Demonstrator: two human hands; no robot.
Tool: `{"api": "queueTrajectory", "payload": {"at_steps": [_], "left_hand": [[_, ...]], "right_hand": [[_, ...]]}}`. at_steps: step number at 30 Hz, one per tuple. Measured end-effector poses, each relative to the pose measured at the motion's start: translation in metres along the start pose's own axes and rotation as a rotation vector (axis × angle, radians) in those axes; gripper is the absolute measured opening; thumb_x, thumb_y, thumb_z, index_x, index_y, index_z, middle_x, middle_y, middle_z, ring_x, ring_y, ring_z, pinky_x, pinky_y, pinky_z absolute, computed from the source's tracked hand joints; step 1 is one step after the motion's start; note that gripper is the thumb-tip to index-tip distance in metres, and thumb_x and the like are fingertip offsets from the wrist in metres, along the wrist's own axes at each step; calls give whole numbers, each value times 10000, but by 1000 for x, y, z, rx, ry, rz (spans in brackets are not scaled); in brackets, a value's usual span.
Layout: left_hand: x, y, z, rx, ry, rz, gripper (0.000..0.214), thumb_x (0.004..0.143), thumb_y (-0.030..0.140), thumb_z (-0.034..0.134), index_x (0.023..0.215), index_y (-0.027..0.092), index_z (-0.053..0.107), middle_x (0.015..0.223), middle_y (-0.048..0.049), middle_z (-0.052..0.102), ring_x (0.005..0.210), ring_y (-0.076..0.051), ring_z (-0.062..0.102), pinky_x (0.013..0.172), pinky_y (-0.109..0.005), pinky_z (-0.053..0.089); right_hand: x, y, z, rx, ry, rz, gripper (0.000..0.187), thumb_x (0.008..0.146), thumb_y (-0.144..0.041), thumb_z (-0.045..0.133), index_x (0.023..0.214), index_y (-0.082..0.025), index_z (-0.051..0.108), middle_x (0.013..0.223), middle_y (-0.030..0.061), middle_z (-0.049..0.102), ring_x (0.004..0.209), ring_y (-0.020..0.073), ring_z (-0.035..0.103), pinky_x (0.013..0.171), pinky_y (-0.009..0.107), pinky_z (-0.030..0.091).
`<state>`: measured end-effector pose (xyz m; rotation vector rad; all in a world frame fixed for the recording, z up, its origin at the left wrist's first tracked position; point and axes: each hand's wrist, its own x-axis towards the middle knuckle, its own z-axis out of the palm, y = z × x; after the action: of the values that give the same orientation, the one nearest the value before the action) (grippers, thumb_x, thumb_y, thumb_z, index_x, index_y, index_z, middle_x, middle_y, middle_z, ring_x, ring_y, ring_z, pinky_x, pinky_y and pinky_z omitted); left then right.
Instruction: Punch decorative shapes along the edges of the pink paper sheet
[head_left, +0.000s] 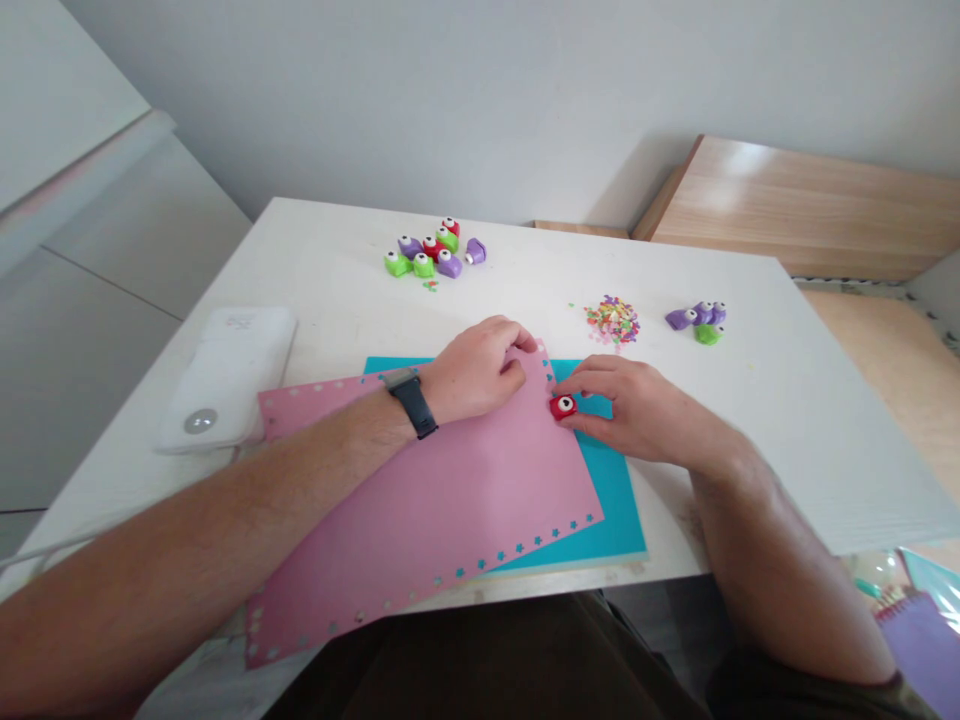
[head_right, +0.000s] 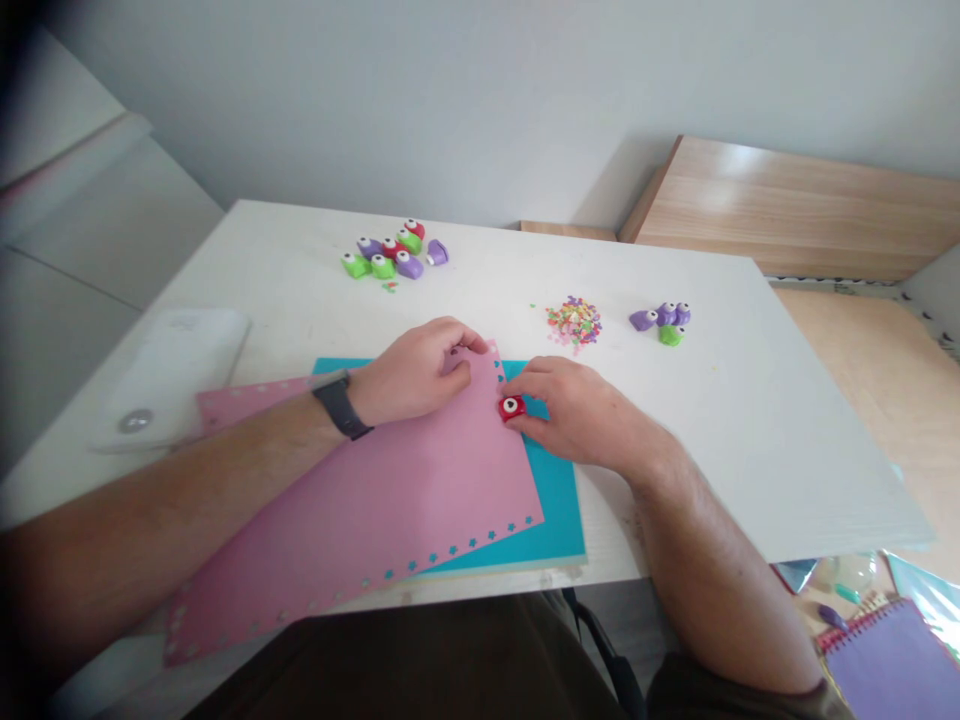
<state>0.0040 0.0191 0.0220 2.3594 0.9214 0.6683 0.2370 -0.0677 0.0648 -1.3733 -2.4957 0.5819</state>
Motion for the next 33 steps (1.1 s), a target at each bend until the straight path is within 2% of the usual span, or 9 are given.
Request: {"api": "queueTrajectory", "payload": {"at_steps": [20, 33], "left_hand": [[1, -1, 1, 16, -5, 0, 316, 812, 109, 541, 1087, 159, 687, 1132, -77, 720, 1064, -230, 671, 964, -379, 537], [1, -1, 2, 45, -26, 2, 308, 833, 133, 539, 1109, 176, 671, 1151, -78, 711, 1084, -239, 664, 978, -400, 535]], "right_hand": [[-2, -5, -3, 4, 53, -26, 225, 922, -240, 714, 1143, -227, 755, 1086, 77, 749, 1011, 228, 696, 895, 357, 551], [0, -6, -2, -26, 22, -22, 170, 949, -219, 677, 1100, -212, 755, 1025, 81, 725, 985, 223, 683, 894, 360, 541]]}}
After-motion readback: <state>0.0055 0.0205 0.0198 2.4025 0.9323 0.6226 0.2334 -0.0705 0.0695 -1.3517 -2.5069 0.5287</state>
